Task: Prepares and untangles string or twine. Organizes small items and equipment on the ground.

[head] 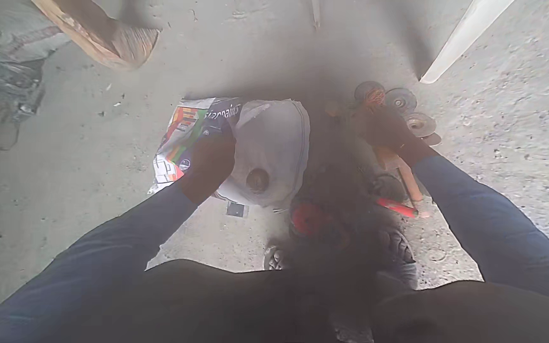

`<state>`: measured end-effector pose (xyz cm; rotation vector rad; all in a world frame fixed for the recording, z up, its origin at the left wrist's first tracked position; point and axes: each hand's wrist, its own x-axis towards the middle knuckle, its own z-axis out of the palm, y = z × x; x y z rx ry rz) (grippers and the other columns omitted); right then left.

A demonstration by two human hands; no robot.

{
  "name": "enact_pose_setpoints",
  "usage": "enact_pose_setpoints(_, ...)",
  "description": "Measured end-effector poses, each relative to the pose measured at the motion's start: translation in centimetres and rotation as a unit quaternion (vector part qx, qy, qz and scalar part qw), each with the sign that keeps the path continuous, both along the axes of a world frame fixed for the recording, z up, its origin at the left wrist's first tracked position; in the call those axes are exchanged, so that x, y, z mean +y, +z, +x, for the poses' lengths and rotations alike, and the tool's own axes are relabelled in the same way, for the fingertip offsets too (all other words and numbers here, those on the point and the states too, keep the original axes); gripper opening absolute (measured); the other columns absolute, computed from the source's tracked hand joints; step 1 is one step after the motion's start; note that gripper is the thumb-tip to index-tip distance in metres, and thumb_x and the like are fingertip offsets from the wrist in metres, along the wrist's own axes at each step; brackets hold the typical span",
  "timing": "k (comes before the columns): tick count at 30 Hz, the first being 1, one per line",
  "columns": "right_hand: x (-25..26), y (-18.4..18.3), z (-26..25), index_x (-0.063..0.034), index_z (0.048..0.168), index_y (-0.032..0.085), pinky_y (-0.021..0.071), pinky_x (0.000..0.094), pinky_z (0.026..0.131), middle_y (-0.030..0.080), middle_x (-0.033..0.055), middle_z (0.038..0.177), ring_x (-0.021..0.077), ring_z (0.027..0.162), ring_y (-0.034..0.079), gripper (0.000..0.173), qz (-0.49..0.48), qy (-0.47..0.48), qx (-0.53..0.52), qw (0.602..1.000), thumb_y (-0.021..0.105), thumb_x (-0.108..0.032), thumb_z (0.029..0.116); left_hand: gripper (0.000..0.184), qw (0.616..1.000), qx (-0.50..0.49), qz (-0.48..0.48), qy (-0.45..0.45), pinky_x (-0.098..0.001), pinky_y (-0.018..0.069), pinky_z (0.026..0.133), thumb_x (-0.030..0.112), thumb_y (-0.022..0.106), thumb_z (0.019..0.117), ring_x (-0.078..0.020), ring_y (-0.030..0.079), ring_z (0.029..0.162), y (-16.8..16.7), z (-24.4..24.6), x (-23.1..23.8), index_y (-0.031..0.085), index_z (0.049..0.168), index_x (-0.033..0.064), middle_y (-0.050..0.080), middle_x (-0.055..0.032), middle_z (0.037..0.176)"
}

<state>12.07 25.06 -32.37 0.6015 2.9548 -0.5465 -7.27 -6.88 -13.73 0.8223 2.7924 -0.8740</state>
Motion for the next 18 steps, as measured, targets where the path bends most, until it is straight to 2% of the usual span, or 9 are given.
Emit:
enact_pose_setpoints(2, 0.3, -1.7, -2.5, -0.0098, 0.155, 0.040, 0.0389, 0.0682, 0.107, 0.041, 0.0246, 0.156, 0.0473, 0.142, 0.041, 0.077, -0.033, 0.006, 0.030, 0.999, 0.075, -0.029, 0.0898, 0.040, 0.999, -0.009, -0.008, 0.039, -0.0646, 0.0540, 0.068, 0.026, 0.055, 0.1044, -0.0509, 0.070, 0.089, 1.5, -0.6, -0.9, 0.052, 0.133, -0.0016, 0.068, -0.0304, 0.096)
enact_pose_setpoints(5, -0.4, -1.9, -5.7, -0.0214, 0.163, 0.031, 0.0268, 0.0722, 0.115, 0.025, 0.0267, 0.165, 0.0495, 0.151, 0.027, 0.083, -0.070, 0.031, -0.021, 0.997, 0.075, -0.021, 0.0918, 0.039, 0.998, -0.050, 0.003, 0.031, -0.0651, 0.0547, 0.071, 0.034, 0.062, 0.1019, -0.0482, 0.070, 0.091, 1.9, -0.8, -2.0, 0.059, 0.124, 0.0023, 0.069, -0.0260, 0.096)
enact_pose_setpoints(7, -0.2, -1.8, -6.9, -0.0321, 0.160, 0.036, 0.0327, 0.0735, 0.109, 0.034, 0.0243, 0.161, 0.0498, 0.147, 0.033, 0.077, -0.064, 0.045, -0.041, 0.996, 0.074, -0.021, 0.0936, 0.035, 0.997, -0.074, 0.002, 0.012, -0.0625, 0.0551, 0.071, 0.033, 0.066, 0.0999, -0.0446, 0.070, 0.089, 1.6, -0.4, -2.1, 0.061, 0.118, 0.0035, 0.069, -0.0227, 0.094)
enact_pose_setpoints(10, 1.1, -3.6, -7.6, -0.0222, 0.155, 0.044, 0.0438, 0.0724, 0.098, 0.048, 0.0262, 0.150, 0.0515, 0.134, 0.048, 0.064, -0.044, 0.060, -0.035, 0.997, 0.067, -0.018, 0.0959, 0.035, 0.996, -0.083, -0.014, 0.018, -0.0632, 0.0551, 0.072, 0.030, 0.062, 0.1027, -0.0472, 0.070, 0.092, 2.7, 0.5, -1.0, 0.059, 0.123, 0.0024, 0.069, -0.0250, 0.097)
enact_pose_setpoints(11, 1.6, -4.0, -7.6, -0.0157, 0.154, 0.045, 0.0469, 0.0718, 0.093, 0.053, 0.0302, 0.141, 0.0532, 0.125, 0.055, 0.067, -0.048, 0.062, -0.033, 0.996, 0.072, -0.021, 0.0922, 0.036, 0.996, -0.083, -0.002, 0.029, -0.0651, 0.0545, 0.073, 0.030, 0.062, 0.1032, -0.0490, 0.069, 0.093, 3.3, 0.5, -0.5, 0.058, 0.125, 0.0019, 0.069, -0.0269, 0.098)
enact_pose_setpoints(13, 2.0, -3.1, -7.1, -0.0062, 0.152, 0.044, 0.0465, 0.0719, 0.095, 0.054, 0.0330, 0.138, 0.0541, 0.124, 0.055, 0.076, -0.076, 0.050, -0.045, 0.995, 0.078, -0.030, 0.0888, 0.035, 0.995, -0.069, 0.048, 0.052, -0.0684, 0.0528, 0.073, 0.031, 0.060, 0.1039, -0.0513, 0.068, 0.094, 4.5, 0.1, -0.3, 0.060, 0.124, 0.0023, 0.068, -0.0289, 0.099)
enact_pose_setpoints(14, 1.8, -2.5, -6.4, -0.0027, 0.147, 0.049, 0.0463, 0.0720, 0.093, 0.058, 0.0329, 0.131, 0.0532, 0.120, 0.057, 0.073, -0.095, 0.032, -0.036, 0.994, 0.079, -0.032, 0.0876, 0.033, 0.993, -0.058, 0.078, 0.060, -0.0689, 0.0520, 0.073, 0.032, 0.058, 0.1047, -0.0510, 0.068, 0.094, 5.1, -0.2, -0.5, 0.060, 0.120, 0.0024, 0.067, -0.0287, 0.098)
enact_pose_setpoints(16, 1.6, -2.0, -5.1, -0.0002, 0.122, 0.059, 0.0515, 0.0664, 0.080, 0.066, 0.0246, 0.103, 0.0441, 0.096, 0.066, 0.054, -0.143, -0.012, 0.007, 0.990, 0.078, -0.037, 0.0870, 0.032, 0.985, -0.037, 0.160, 0.061, -0.0707, 0.0509, 0.075, 0.033, 0.059, 0.1046, -0.0494, 0.068, 0.093, 6.0, -0.9, -1.4, 0.065, 0.117, 0.0046, 0.069, -0.0265, 0.097)
enact_pose_setpoints(18, 0.9, 0.1, -3.3, -0.0015, 0.112, 0.064, 0.0533, 0.0621, 0.078, 0.068, 0.0185, 0.092, 0.0363, 0.086, 0.067, 0.047, -0.224, -0.058, 0.047, 0.972, 0.079, -0.040, 0.0889, 0.032, 0.975, -0.037, 0.216, 0.038, -0.0710, 0.0507, 0.076, 0.033, 0.061, 0.1037, -0.0469, 0.068, 0.091, 6.3, -1.7, -2.6, 0.069, 0.117, 0.0049, 0.070, -0.0250, 0.096)
